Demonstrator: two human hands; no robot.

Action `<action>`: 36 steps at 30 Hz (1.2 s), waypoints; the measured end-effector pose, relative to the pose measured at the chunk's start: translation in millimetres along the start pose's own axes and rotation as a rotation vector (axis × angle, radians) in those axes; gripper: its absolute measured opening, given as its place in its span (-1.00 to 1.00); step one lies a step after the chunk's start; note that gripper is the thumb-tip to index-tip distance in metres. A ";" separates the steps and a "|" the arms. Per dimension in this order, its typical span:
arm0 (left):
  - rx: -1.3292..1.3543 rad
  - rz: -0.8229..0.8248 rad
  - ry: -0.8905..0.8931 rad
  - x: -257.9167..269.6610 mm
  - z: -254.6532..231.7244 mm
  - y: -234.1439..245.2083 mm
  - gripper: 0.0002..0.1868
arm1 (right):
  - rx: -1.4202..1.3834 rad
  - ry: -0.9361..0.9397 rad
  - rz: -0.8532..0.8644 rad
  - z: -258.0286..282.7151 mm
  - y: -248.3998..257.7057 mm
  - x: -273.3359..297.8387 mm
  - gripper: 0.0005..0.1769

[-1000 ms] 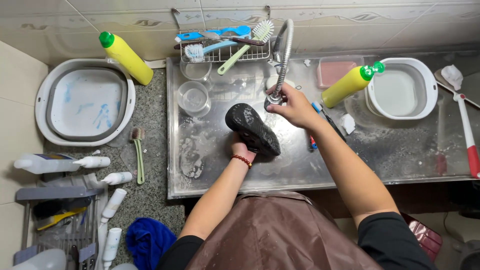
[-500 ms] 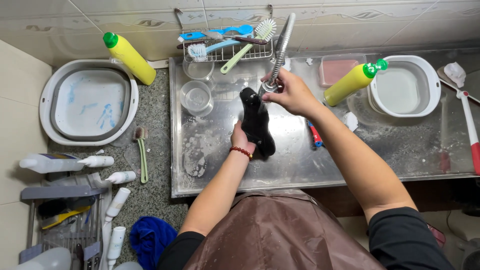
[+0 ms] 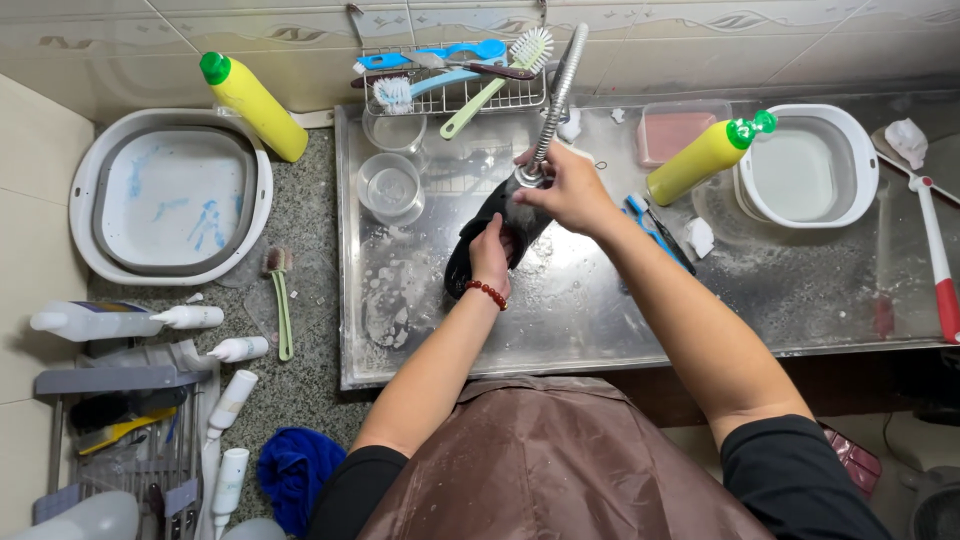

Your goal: The person rinses a black clog-style shoe under a faucet, applies liquid soap to a brush, and scrubs the shoe's sole and upper surfaces. They rinse the shoe again and continue scrubbing with a different brush, then rinse once more.

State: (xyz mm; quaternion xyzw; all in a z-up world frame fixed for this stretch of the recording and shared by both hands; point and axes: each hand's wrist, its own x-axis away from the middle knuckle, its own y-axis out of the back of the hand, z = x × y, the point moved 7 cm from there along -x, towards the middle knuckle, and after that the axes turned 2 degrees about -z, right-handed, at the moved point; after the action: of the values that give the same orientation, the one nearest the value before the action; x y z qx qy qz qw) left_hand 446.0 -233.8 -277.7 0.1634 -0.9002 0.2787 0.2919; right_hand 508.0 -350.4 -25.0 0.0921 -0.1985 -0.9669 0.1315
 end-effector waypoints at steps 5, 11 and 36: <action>0.139 0.206 0.045 -64.6 65.9 15.0 -0.79 | -0.111 -0.208 0.120 -24.0 -24.6 18.2 -0.47; -0.045 0.085 0.116 -26.5 33.6 13.6 -0.80 | 0.083 -0.241 0.081 -55.4 -21.1 27.1 -0.46; -1.082 0.097 -0.709 5.3 -86.2 -7.3 -0.68 | 0.108 -0.099 -0.201 -66.8 -11.0 44.1 -0.47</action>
State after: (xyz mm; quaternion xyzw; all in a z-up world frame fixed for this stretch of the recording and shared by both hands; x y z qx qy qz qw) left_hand 482.7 -188.8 -213.3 0.0346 -0.9617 -0.2720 0.0052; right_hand 479.1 -377.5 -95.5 0.0708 -0.2463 -0.9664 0.0189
